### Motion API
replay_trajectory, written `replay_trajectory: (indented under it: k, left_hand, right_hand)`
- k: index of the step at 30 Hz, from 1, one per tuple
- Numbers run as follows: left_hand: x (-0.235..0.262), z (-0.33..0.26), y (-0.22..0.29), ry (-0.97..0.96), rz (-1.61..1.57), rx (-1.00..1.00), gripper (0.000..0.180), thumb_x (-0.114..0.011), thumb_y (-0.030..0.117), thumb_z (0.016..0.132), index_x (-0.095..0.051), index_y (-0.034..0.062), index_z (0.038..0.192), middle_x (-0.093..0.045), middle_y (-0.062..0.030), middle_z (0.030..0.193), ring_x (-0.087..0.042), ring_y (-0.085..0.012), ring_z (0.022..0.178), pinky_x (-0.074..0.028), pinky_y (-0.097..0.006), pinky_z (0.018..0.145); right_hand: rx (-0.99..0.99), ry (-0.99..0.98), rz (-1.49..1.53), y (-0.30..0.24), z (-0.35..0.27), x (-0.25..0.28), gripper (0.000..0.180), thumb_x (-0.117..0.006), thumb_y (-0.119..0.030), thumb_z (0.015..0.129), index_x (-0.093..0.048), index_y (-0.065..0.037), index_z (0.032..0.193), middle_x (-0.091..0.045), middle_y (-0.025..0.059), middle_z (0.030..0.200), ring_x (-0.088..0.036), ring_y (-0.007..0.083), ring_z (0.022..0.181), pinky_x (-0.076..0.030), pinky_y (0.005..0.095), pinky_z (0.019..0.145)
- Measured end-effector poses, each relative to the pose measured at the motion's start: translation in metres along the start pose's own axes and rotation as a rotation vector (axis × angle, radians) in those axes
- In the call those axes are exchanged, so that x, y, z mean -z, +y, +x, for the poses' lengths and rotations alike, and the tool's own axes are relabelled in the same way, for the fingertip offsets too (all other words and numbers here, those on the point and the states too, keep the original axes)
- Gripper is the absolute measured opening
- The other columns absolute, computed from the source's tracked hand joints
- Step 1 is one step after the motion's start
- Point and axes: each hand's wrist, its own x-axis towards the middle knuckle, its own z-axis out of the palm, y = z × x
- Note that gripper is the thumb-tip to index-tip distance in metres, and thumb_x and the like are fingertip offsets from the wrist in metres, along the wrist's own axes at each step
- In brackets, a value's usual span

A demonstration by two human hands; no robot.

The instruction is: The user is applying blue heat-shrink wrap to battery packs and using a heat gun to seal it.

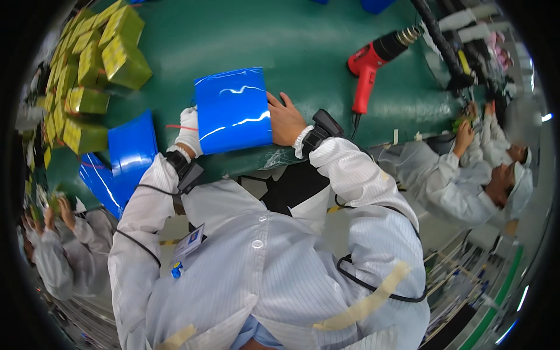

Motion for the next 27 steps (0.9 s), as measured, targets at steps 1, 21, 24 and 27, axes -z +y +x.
replay_trajectory:
  k: [1,21,24,27]
  left_hand:
    - [-0.005,0.0,-0.009,-0.104,-0.042,0.045,0.047,-0.06,0.035,0.086,-0.062,0.0147,0.129,-0.052,-0.0116,0.143,-0.044,-0.0266,0.133,-0.036,-0.046,0.101]
    - [0.037,-0.077,0.057,0.098,-0.065,-0.102,0.041,-0.066,0.016,0.081,-0.071,0.019,0.122,-0.057,0.0014,0.143,-0.041,-0.0222,0.14,-0.023,-0.05,0.119]
    - [0.036,-0.095,0.057,0.138,-0.173,-0.128,0.035,-0.066,0.018,0.079,-0.075,0.0159,0.113,-0.061,0.0012,0.137,-0.044,-0.0209,0.138,-0.023,-0.049,0.119]
    - [0.031,-0.097,0.06,0.199,-0.206,-0.116,0.03,-0.069,0.026,0.08,-0.077,0.0158,0.107,-0.064,0.0019,0.132,-0.046,-0.0186,0.136,-0.026,-0.046,0.117]
  right_hand:
    - [0.031,-0.018,-0.024,0.004,0.002,-0.007,0.054,-0.057,-0.038,0.094,-0.053,-0.014,0.142,-0.044,0.0124,0.151,-0.034,0.0293,0.144,-0.026,0.0597,0.116]
    - [-0.311,-0.205,0.645,0.014,0.095,0.123,0.038,-0.07,-0.03,0.094,-0.072,0.002,0.113,-0.073,0.0082,0.095,-0.064,0.0133,0.084,-0.052,0.0289,0.078]
    - [-0.317,-0.171,0.704,0.016,0.098,0.123,0.033,-0.07,-0.028,0.096,-0.074,0.003,0.108,-0.073,0.0035,0.089,-0.063,0.0098,0.081,-0.051,0.0268,0.076]
    - [-0.325,-0.165,0.716,0.018,0.1,0.121,0.033,-0.07,-0.028,0.096,-0.075,0.003,0.106,-0.073,0.0035,0.087,-0.063,0.0093,0.08,-0.051,0.0263,0.075]
